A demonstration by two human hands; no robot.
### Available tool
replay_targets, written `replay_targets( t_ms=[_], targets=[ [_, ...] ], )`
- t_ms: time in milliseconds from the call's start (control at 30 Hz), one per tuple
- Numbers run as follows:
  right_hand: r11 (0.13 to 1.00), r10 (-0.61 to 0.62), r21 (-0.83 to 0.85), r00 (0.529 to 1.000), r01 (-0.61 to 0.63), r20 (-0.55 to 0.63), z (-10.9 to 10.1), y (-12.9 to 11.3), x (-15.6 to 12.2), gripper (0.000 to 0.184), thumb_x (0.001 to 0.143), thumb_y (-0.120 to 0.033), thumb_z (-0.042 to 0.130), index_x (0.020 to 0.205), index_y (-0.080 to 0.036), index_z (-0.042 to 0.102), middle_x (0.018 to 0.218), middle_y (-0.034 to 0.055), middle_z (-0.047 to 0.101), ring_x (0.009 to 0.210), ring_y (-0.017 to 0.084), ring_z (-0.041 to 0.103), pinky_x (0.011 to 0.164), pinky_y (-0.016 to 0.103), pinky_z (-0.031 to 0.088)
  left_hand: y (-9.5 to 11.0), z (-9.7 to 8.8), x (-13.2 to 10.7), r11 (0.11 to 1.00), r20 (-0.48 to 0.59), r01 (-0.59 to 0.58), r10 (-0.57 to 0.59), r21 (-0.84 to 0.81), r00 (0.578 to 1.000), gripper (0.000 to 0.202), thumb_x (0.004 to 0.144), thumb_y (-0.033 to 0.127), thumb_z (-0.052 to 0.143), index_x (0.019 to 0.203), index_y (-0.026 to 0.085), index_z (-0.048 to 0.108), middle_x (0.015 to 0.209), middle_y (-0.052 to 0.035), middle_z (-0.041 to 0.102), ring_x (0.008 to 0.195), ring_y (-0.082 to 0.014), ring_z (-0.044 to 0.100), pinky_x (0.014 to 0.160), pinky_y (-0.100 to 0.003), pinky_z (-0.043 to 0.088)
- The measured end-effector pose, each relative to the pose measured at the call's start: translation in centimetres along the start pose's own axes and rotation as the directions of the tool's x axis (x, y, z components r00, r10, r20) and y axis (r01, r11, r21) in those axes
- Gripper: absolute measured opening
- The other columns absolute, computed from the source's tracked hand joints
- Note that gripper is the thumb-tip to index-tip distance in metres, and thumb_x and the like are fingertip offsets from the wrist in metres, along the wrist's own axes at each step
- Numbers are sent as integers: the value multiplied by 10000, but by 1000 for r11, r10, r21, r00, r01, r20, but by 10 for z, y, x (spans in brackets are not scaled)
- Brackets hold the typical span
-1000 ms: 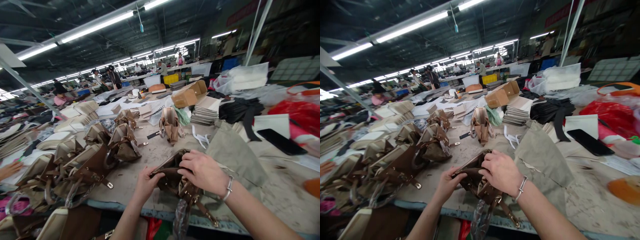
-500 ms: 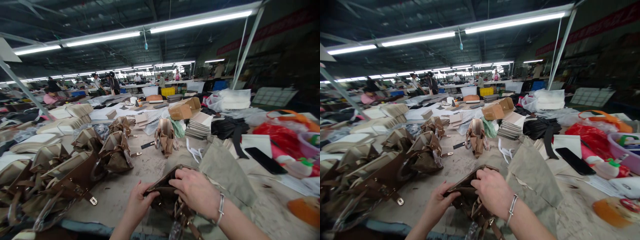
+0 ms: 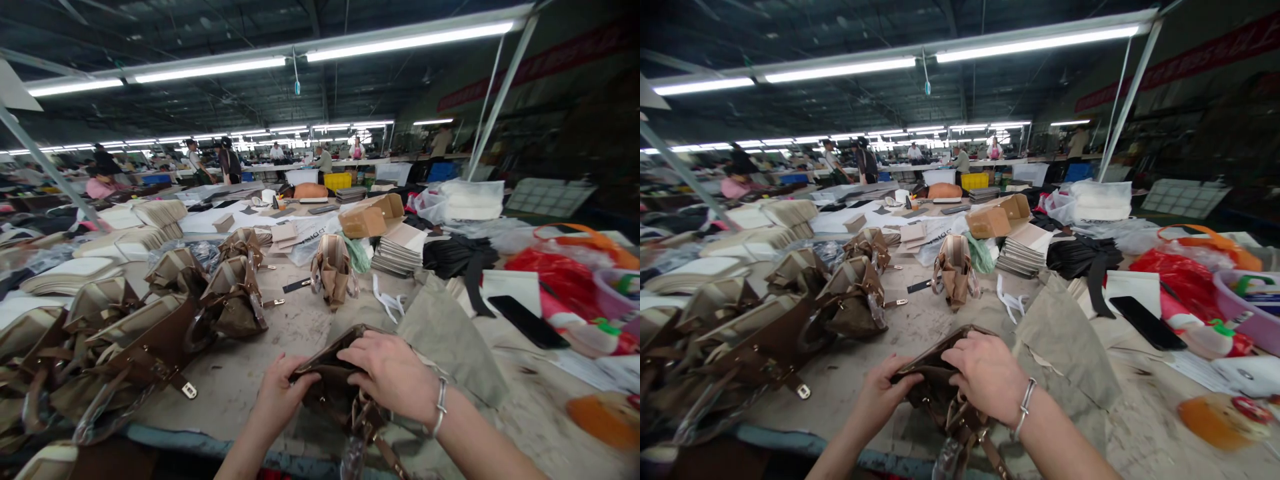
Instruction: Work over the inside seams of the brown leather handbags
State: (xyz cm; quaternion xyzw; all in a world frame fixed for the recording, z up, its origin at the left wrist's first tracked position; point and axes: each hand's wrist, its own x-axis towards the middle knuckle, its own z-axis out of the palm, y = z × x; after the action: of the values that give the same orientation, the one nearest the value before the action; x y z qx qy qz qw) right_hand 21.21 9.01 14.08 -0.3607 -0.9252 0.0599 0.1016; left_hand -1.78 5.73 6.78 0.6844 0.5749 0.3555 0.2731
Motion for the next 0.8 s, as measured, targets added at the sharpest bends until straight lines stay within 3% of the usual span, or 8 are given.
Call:
replay_targets(
  t_ms=[100, 200, 500, 800],
  targets=[
    [999, 6, -47, 1000, -6, 4, 7, 3, 2, 229, 900, -362, 508, 764, -216, 620, 772, -4, 624, 771, 163, 513, 684, 300, 350, 3, -1, 1, 1000, -15, 7, -7, -15, 1000, 134, 785, 296, 603, 868, 259, 701, 847, 0, 693, 838, -232, 598, 1062, -527, 264],
    [999, 31, -36, 999, -32, -28, 12, 6, 2, 303, 916, -399, 475, 741, -203, 628, 759, 9, 622, 770, 156, 512, 669, 288, 340, 4, -1, 2, 1000, -12, 21, -22, -12, 1000, 140, 783, 305, 600, 846, 235, 703, 821, -5, 695, 806, -224, 602, 1072, -516, 251],
    [980, 198, -2, 969, -201, -150, 22, 9, 8, 328, 912, -437, 474, 721, -234, 646, 734, -13, 623, 774, 148, 536, 632, 275, 317, 3, -1, 6, 998, 17, 36, -35, -48, 999, 176, 806, 349, 571, 791, 227, 697, 745, 10, 671, 747, -212, 591, 1070, -535, 233],
    [953, 286, -36, 936, -299, -207, 29, 5, 13, 296, 906, -407, 489, 721, -229, 635, 749, -10, 622, 790, 163, 545, 632, 292, 326, 0, 4, 6, 999, -34, 39, -40, -23, 999, 202, 807, 366, 558, 768, 228, 700, 738, 13, 686, 715, -208, 607, 1052, -522, 257]
  ],
)
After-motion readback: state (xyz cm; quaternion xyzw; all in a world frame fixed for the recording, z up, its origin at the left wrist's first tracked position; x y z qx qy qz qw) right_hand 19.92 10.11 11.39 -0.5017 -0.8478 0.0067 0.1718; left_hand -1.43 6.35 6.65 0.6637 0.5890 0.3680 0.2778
